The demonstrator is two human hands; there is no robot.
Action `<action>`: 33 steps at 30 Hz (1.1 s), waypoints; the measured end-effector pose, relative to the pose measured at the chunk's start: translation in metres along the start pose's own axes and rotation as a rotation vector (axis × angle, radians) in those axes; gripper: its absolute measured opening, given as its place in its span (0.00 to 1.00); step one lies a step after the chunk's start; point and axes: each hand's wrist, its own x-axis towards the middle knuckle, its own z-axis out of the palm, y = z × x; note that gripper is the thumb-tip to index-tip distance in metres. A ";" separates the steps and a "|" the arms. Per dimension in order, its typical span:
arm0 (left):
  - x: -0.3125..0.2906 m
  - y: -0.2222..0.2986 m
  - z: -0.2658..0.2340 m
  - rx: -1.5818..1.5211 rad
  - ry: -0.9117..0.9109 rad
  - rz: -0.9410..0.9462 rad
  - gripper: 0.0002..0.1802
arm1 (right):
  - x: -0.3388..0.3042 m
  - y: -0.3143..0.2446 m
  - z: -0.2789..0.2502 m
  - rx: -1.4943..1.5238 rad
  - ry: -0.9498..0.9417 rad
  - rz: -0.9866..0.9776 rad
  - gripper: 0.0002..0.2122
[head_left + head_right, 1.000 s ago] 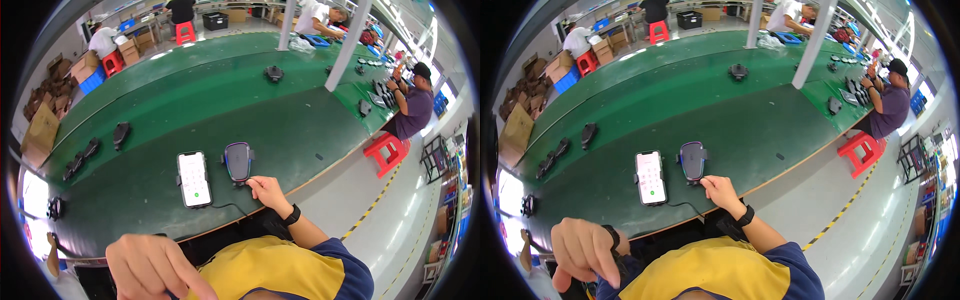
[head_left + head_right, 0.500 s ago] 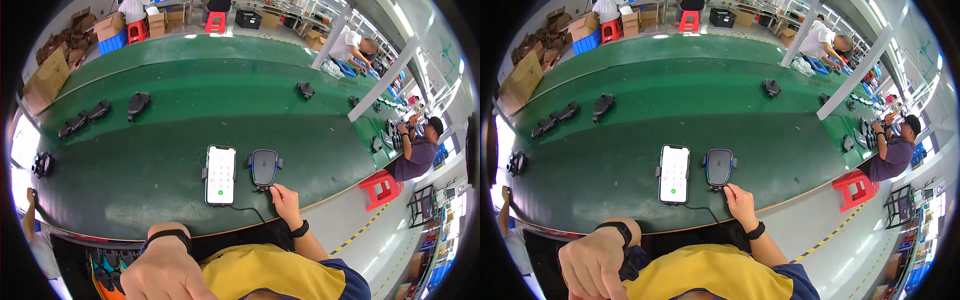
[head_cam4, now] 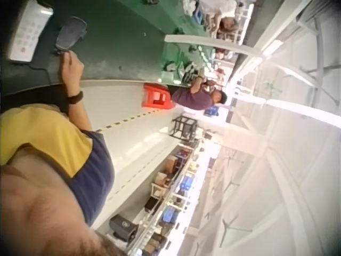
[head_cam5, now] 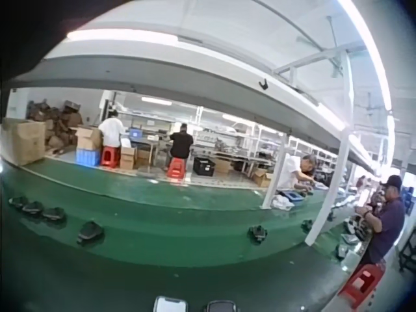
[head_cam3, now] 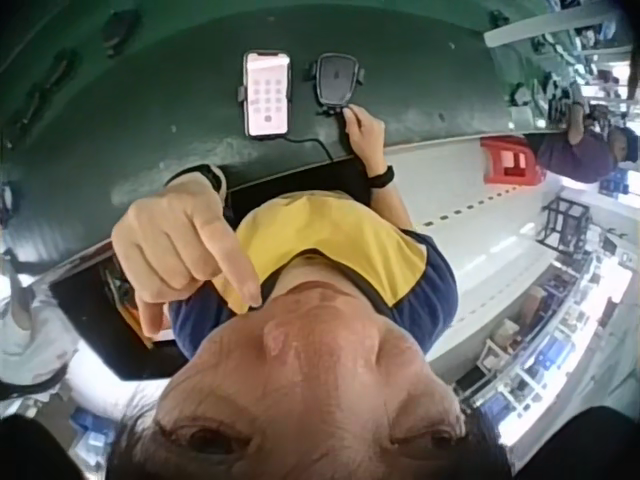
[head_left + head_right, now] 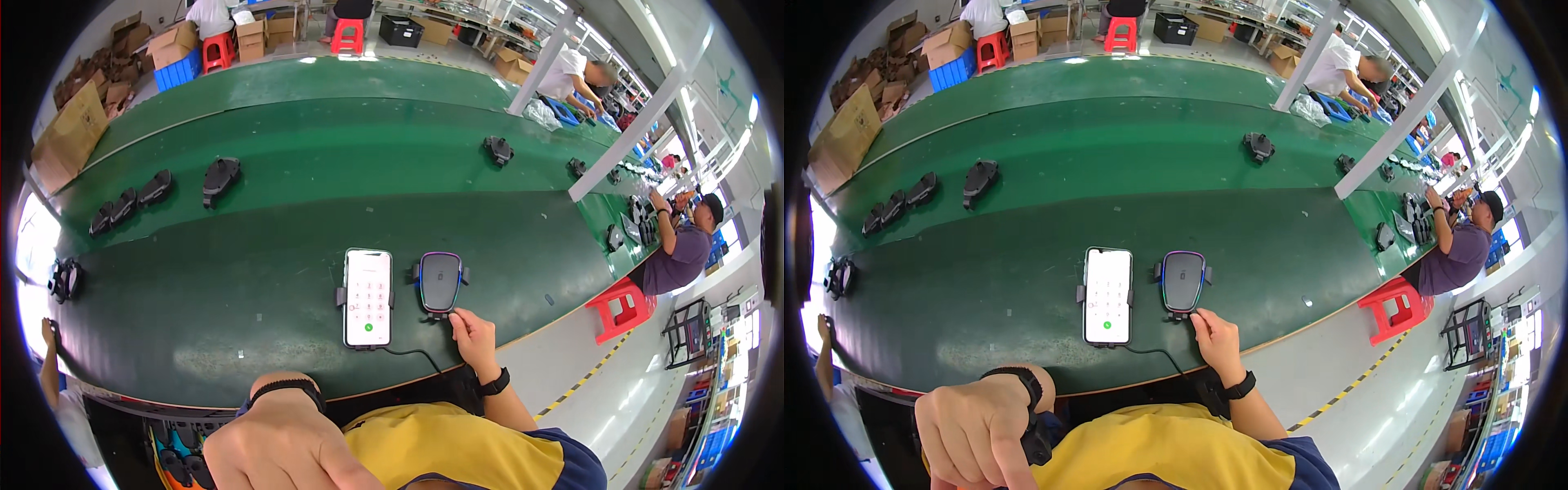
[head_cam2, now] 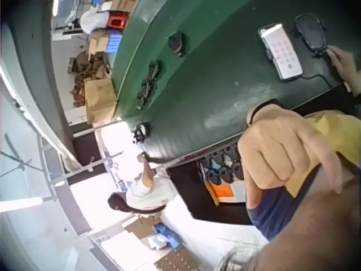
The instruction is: Assembling and testing car phone holders on an assembly line.
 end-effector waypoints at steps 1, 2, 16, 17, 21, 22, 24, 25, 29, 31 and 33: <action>0.000 -0.002 -0.001 -0.017 0.001 -0.005 0.20 | 0.002 0.001 0.000 0.017 0.007 -0.009 0.07; 0.000 -0.003 0.000 -0.023 0.003 -0.007 0.20 | 0.003 0.002 0.001 0.034 0.013 -0.019 0.07; -0.004 -0.017 -0.003 -0.111 0.066 -0.053 0.20 | 0.004 0.007 0.001 0.035 0.010 -0.060 0.07; -0.003 -0.018 -0.003 -0.118 0.068 -0.048 0.20 | 0.005 0.007 0.000 0.041 0.015 -0.057 0.07; -0.005 -0.020 -0.001 -0.129 0.099 -0.073 0.20 | 0.003 0.007 -0.001 0.049 0.023 -0.047 0.07; -0.005 -0.020 -0.002 -0.130 0.098 -0.075 0.20 | 0.004 0.008 -0.001 0.044 0.023 -0.048 0.07; -0.006 -0.021 -0.003 -0.143 0.103 -0.085 0.21 | 0.004 0.007 -0.002 0.040 0.025 -0.048 0.07; -0.006 -0.021 -0.004 -0.150 0.105 -0.090 0.21 | 0.005 0.007 -0.001 0.044 0.017 -0.047 0.07; -0.007 -0.023 -0.007 -0.136 0.091 -0.067 0.21 | 0.004 0.010 -0.002 0.045 0.006 -0.045 0.07; -0.007 -0.025 -0.008 -0.144 0.097 -0.069 0.21 | 0.006 0.013 -0.001 0.034 0.019 -0.065 0.07; -0.007 -0.026 -0.009 -0.155 0.102 -0.070 0.21 | 0.006 0.012 -0.001 0.036 0.022 -0.057 0.07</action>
